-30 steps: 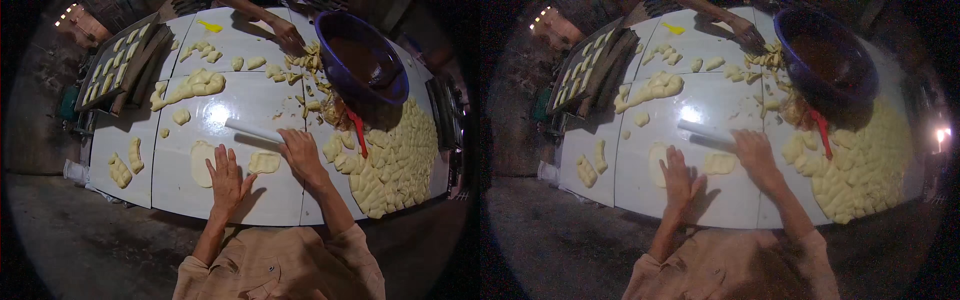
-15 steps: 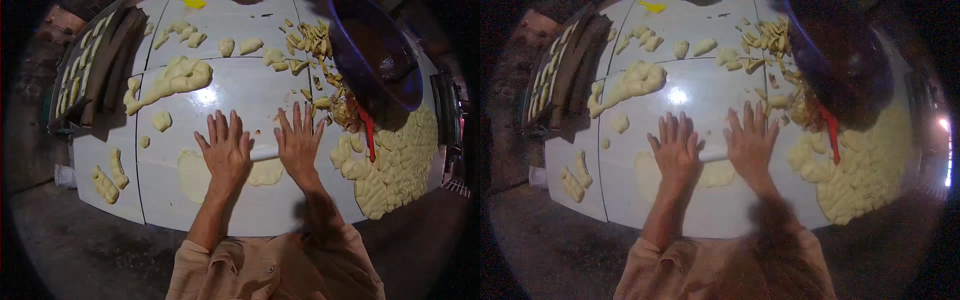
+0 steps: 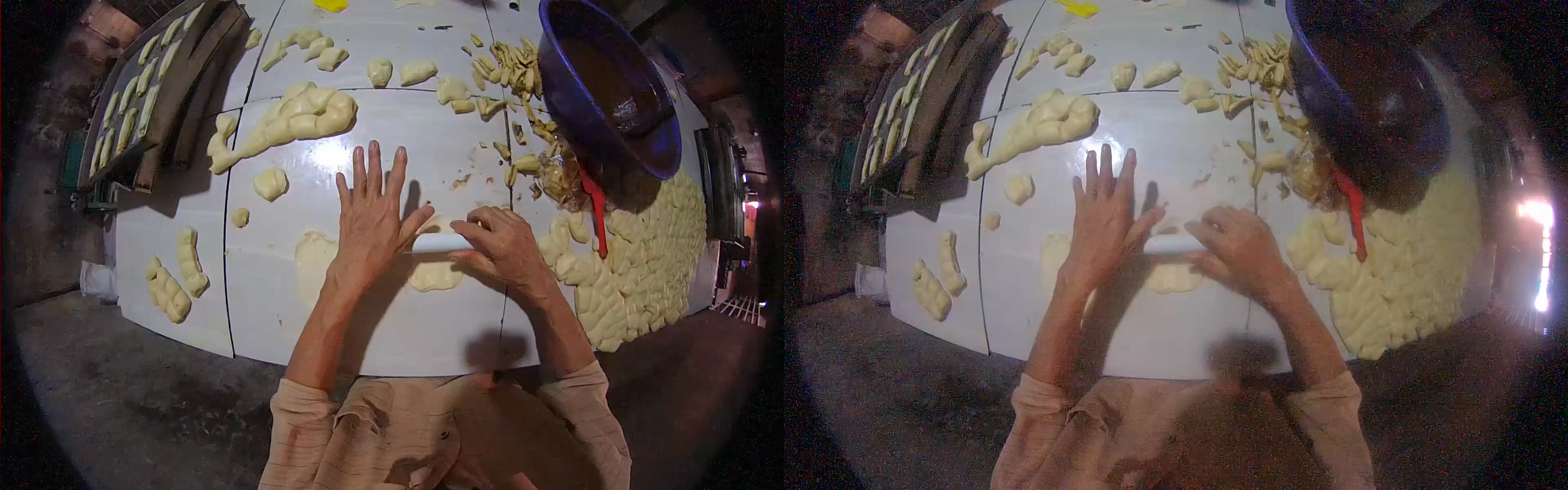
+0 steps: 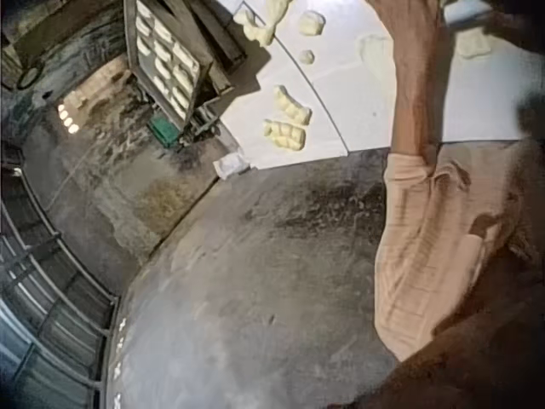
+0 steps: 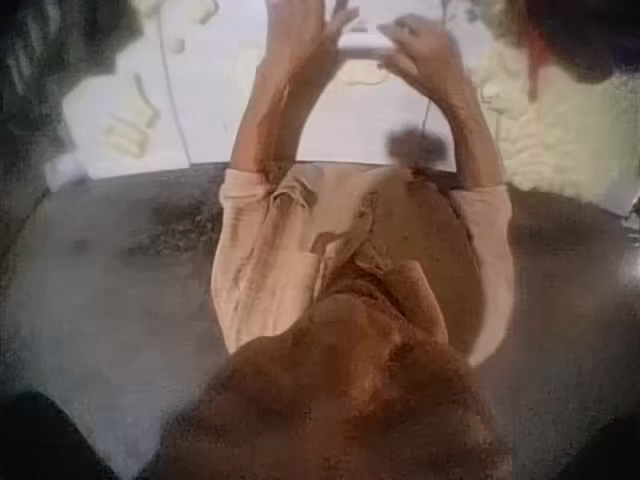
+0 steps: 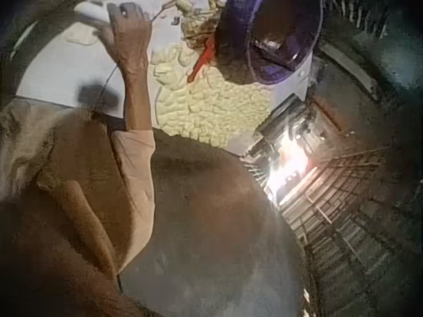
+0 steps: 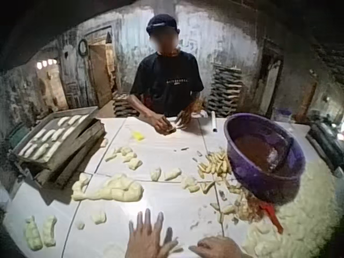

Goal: The person flattens pieces of dough using a rolling pin and hands, spreads chocolate filling onto them with a spatula, adds banana slices, rolls up the dough by hand, and places the filled dough rolls onto a baking tray.

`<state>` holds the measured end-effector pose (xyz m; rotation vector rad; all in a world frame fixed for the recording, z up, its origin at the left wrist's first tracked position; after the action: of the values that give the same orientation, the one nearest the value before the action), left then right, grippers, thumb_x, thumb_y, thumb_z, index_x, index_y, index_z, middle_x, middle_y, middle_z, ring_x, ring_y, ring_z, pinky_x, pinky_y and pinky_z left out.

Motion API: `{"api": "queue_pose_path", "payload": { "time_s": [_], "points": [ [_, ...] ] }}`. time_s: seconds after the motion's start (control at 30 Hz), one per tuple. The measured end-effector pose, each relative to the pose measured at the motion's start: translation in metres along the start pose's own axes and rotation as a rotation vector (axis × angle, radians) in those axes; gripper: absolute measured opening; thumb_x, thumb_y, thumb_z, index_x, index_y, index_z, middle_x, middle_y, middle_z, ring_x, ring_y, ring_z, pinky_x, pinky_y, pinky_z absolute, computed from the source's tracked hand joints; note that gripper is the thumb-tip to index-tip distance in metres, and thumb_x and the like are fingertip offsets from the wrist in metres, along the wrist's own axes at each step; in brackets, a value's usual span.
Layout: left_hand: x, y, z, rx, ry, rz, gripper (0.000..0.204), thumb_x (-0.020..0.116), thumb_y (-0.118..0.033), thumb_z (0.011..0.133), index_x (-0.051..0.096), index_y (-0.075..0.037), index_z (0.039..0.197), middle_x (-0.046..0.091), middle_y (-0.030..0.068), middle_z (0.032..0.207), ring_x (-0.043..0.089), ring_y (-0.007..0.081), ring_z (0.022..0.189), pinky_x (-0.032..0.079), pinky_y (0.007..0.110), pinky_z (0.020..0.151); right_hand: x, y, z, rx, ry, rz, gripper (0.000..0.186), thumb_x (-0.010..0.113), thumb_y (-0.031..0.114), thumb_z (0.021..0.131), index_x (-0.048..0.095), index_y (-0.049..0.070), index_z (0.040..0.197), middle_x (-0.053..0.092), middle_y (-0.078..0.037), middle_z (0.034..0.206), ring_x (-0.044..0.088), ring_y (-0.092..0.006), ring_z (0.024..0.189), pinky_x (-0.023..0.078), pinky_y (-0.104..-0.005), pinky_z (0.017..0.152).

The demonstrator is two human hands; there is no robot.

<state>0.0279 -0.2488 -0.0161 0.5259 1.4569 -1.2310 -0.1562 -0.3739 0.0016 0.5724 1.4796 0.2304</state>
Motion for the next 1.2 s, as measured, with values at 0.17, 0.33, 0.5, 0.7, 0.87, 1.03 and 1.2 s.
{"api": "queue_pose_path", "payload": {
  "time_s": [0.17,0.33,0.5,0.7,0.87,1.03,1.2],
  "points": [
    [0.015,-0.017,-0.041,-0.016,0.013,0.159,0.077,0.054,-0.052,0.099,0.034,-0.009,0.159,0.022,0.0286,0.165,0.015,0.0472,0.155,0.013,0.074,0.117,0.021,0.021,-0.014,0.091,-0.18,-0.174,0.051,0.061,0.036,0.097,0.058,0.011,0.142,0.05,-0.02,0.149,0.047,-0.0354,0.138,0.035,-0.0542,0.112],
    [0.017,-0.034,-0.097,-0.049,0.033,0.09,0.066,0.052,-0.043,0.101,0.042,-0.006,0.155,0.032,0.0254,0.163,0.024,0.0446,0.153,0.012,0.071,0.119,0.047,0.038,-0.061,0.188,-0.114,-0.218,0.056,0.06,0.032,0.099,0.05,0.013,0.15,0.044,-0.017,0.158,0.038,-0.0347,0.148,0.026,-0.0577,0.118],
    [0.018,-0.051,-0.155,-0.061,0.107,0.021,0.072,0.056,-0.049,0.1,0.043,-0.002,0.153,0.036,0.0242,0.161,0.027,0.0438,0.152,0.013,0.071,0.118,0.069,0.065,-0.116,0.142,-0.204,-0.248,0.056,0.069,0.03,0.093,0.055,0.016,0.145,0.052,-0.011,0.148,0.046,-0.029,0.137,0.027,-0.0524,0.114],
    [0.012,-0.065,-0.18,-0.056,0.074,0.104,0.075,0.057,-0.052,0.099,0.041,-0.006,0.155,0.03,0.0221,0.164,0.019,0.0447,0.154,0.005,0.076,0.116,0.072,0.061,-0.127,0.085,-0.291,-0.208,0.046,0.074,0.03,0.089,0.065,0.022,0.133,0.062,-0.003,0.121,0.058,-0.0231,0.114,0.038,-0.0497,0.103],
    [0.016,-0.052,-0.155,-0.037,-0.027,0.214,0.074,0.057,-0.054,0.099,0.042,-0.009,0.155,0.039,0.0173,0.162,0.028,0.0372,0.153,0.002,0.078,0.115,0.038,0.054,-0.086,0.021,-0.299,-0.133,0.044,0.073,0.026,0.09,0.065,0.018,0.132,0.063,-0.005,0.117,0.059,-0.024,0.11,0.041,-0.0478,0.101],
    [0.019,-0.037,-0.102,-0.151,0.002,0.126,0.055,0.049,-0.036,0.102,0.05,-0.007,0.149,0.045,0.0209,0.156,0.034,0.0391,0.15,0.008,0.075,0.117,0.06,0.029,-0.044,0.27,-0.279,-0.339,0.054,0.06,0.041,0.098,0.055,0.018,0.147,0.041,-0.016,0.159,0.034,-0.0357,0.147,0.025,-0.065,0.114],
    [0.015,-0.015,-0.045,-0.208,-0.023,0.149,0.055,0.042,-0.035,0.105,0.044,-0.009,0.154,0.037,0.0241,0.16,0.028,0.0424,0.152,0.008,0.075,0.117,0.048,0.014,0.007,0.365,-0.361,-0.445,0.054,0.06,0.037,0.098,0.054,0.017,0.147,0.042,-0.018,0.158,0.035,-0.0392,0.146,0.024,-0.07,0.112]
  ]
}}
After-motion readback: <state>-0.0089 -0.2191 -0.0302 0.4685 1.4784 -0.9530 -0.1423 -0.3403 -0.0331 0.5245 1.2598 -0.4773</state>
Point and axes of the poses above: each hand's wrist, its own z-axis towards the middle knuckle, its own x-axis out of the palm, y = z × x, the point moved 3 cm from there along z, towards the middle knuckle
